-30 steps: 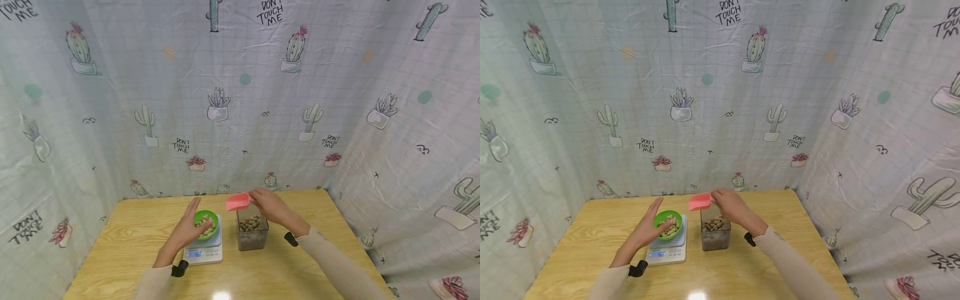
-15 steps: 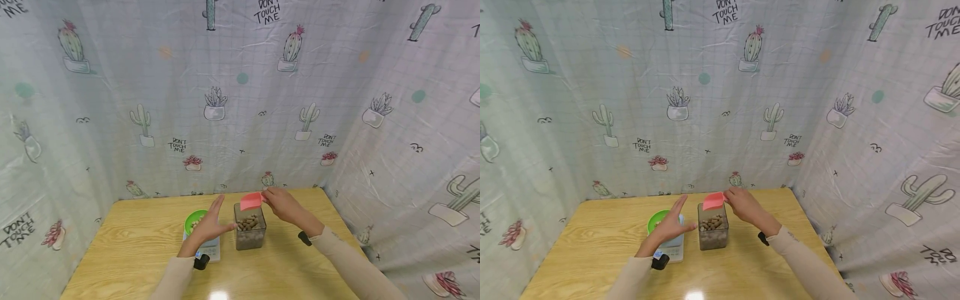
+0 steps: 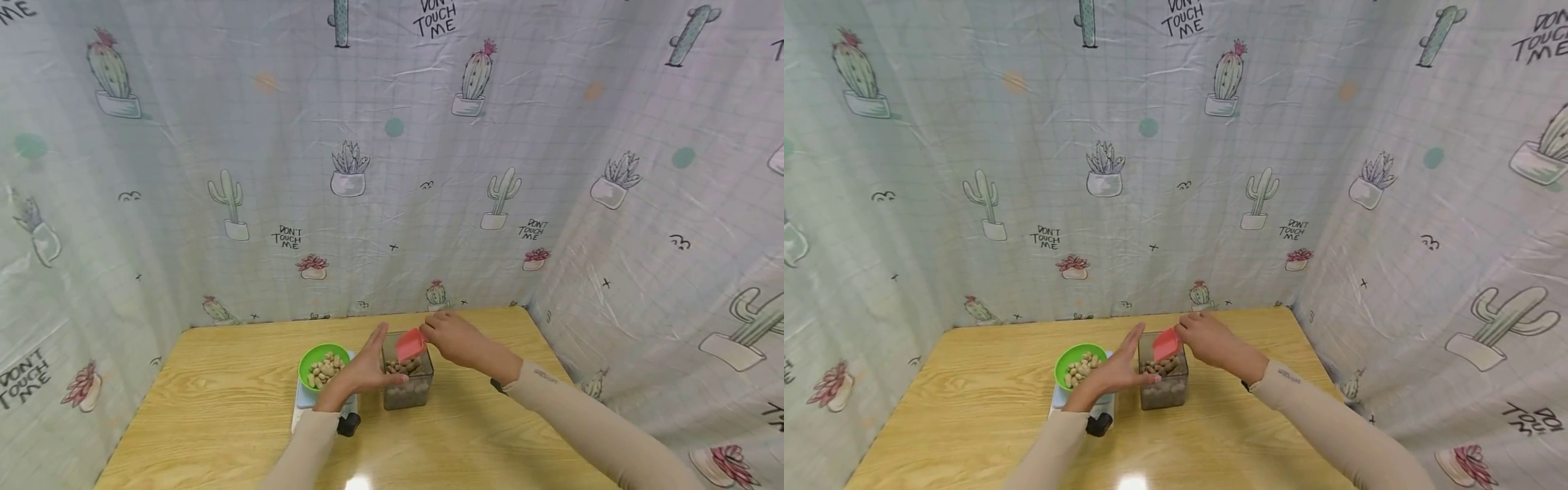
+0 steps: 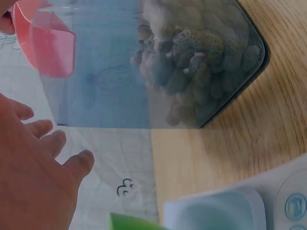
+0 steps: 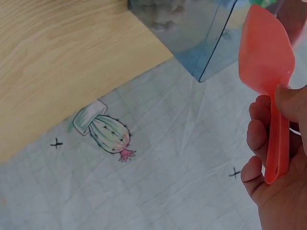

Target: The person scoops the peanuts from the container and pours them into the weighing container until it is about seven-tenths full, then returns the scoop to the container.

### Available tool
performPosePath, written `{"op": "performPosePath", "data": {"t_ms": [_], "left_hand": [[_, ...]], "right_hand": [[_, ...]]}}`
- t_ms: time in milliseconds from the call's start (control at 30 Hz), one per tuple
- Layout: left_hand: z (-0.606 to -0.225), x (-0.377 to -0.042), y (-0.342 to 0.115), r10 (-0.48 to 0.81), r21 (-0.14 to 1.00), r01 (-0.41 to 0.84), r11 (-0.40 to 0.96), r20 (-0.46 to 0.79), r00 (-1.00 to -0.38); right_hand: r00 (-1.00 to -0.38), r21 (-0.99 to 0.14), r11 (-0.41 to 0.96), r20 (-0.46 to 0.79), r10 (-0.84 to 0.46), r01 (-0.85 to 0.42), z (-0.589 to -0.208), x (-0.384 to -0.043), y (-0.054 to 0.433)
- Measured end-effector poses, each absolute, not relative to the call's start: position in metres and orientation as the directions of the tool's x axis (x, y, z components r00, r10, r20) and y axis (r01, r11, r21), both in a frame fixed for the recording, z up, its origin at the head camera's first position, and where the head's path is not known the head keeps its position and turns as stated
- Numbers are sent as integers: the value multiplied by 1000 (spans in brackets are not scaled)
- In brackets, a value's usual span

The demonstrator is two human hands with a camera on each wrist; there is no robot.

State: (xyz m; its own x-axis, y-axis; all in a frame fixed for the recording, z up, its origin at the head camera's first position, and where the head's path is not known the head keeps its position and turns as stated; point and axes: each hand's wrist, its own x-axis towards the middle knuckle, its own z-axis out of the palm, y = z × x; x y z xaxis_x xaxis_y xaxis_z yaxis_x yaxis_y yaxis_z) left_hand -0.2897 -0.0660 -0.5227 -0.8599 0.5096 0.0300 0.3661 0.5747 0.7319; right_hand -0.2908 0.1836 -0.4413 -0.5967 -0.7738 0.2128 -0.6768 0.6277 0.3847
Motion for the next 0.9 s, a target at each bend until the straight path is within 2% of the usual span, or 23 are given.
{"op": "performPosePath", "data": {"t_ms": [200,500,667,900], "left_hand": [[-528,-293,-63,515,748,342,568,1,-857],[-535,-299,-65,516,772,305,558,-35,-856],[-536,-299,-66,528,774,295,561,-60,-847],[-536,-299,-66,512,778,281,561,-60,-857]], "right_hand": [[-574,497,547,115,-811,-674,-443,-296,175],[-582,612,454,-12,-813,-648,-445,-305,164],[-573,690,360,-98,-814,-628,-449,-310,158],[-530,720,291,-125,-839,-630,-469,-316,153]]}}
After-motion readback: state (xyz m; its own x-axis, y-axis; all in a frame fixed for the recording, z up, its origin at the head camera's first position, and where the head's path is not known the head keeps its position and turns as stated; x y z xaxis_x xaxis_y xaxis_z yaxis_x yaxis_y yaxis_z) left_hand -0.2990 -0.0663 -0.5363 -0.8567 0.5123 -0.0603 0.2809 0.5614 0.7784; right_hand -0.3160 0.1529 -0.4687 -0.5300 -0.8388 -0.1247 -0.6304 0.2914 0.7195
